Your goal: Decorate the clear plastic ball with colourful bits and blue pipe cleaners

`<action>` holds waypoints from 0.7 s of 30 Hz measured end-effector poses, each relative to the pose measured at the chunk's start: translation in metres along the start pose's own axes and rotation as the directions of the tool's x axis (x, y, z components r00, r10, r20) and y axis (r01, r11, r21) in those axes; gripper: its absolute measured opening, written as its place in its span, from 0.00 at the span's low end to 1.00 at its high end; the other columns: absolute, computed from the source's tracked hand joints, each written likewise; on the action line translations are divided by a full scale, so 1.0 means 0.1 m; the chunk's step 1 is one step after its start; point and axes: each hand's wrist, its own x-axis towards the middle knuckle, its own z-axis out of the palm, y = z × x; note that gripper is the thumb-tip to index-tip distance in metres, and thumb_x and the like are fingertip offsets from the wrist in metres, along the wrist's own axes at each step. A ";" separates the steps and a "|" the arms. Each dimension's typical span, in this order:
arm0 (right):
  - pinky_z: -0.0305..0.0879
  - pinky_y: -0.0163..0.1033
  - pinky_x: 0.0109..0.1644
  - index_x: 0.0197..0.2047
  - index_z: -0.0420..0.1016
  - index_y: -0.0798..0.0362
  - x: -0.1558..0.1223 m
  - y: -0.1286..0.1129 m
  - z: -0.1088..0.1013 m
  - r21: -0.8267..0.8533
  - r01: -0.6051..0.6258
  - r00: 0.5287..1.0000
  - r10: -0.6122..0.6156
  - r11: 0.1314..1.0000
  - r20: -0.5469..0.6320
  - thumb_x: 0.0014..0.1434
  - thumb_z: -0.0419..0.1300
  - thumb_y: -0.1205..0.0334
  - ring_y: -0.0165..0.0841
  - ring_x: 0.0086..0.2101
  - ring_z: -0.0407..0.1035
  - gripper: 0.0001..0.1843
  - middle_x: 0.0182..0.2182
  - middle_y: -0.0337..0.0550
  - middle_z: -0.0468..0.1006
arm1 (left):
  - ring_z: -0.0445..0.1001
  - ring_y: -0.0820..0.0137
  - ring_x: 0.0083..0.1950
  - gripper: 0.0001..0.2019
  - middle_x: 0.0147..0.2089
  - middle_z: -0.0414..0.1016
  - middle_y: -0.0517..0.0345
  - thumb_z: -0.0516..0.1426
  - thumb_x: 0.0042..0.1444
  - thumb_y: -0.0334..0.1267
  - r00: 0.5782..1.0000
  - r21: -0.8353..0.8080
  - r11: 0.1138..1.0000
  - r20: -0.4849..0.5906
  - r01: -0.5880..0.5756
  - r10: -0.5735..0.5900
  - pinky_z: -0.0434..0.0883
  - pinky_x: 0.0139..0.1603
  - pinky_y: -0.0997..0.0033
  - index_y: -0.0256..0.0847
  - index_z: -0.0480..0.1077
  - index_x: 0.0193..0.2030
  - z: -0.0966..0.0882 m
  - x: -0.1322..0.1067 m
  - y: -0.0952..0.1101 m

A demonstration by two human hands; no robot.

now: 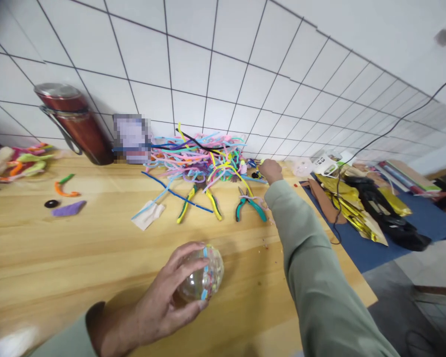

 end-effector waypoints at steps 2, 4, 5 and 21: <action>0.80 0.55 0.58 0.65 0.75 0.54 0.00 0.01 0.02 -0.005 -0.063 0.998 0.063 0.998 0.011 0.72 0.67 0.52 0.44 0.55 0.78 0.23 0.61 0.52 0.78 | 0.70 0.50 0.73 0.36 0.70 0.68 0.41 0.66 0.62 0.34 1.000 0.002 1.000 0.004 0.009 -0.009 0.76 0.70 0.44 0.55 0.60 0.74 -0.01 0.01 -0.01; 0.79 0.54 0.58 0.64 0.76 0.56 -0.05 0.00 0.00 0.003 -0.089 0.996 0.089 0.996 0.008 0.72 0.67 0.53 0.44 0.55 0.78 0.23 0.61 0.54 0.79 | 0.70 0.50 0.74 0.36 0.70 0.69 0.41 0.66 0.61 0.34 1.000 0.013 1.000 -0.007 0.011 -0.011 0.75 0.71 0.44 0.55 0.61 0.74 -0.01 0.02 -0.01; 0.79 0.53 0.57 0.63 0.76 0.56 -0.10 -0.02 -0.03 0.010 -0.088 0.996 0.089 0.996 -0.003 0.72 0.67 0.54 0.45 0.55 0.78 0.22 0.60 0.56 0.79 | 0.70 0.50 0.74 0.36 0.71 0.69 0.41 0.67 0.61 0.35 1.000 0.020 1.000 -0.011 0.016 -0.015 0.75 0.72 0.45 0.54 0.61 0.74 -0.01 0.02 -0.01; 0.73 0.52 0.50 0.42 0.86 0.43 -1.01 -0.56 -0.59 0.359 0.371 0.922 -0.294 0.856 -0.253 0.55 0.69 0.62 0.48 0.44 0.81 0.10 0.44 0.53 0.89 | 0.71 0.53 0.74 0.35 0.65 0.79 0.40 0.71 0.57 0.51 0.999 -0.030 1.000 -0.052 -0.008 0.006 0.71 0.76 0.51 0.40 0.71 0.67 0.03 0.17 -0.01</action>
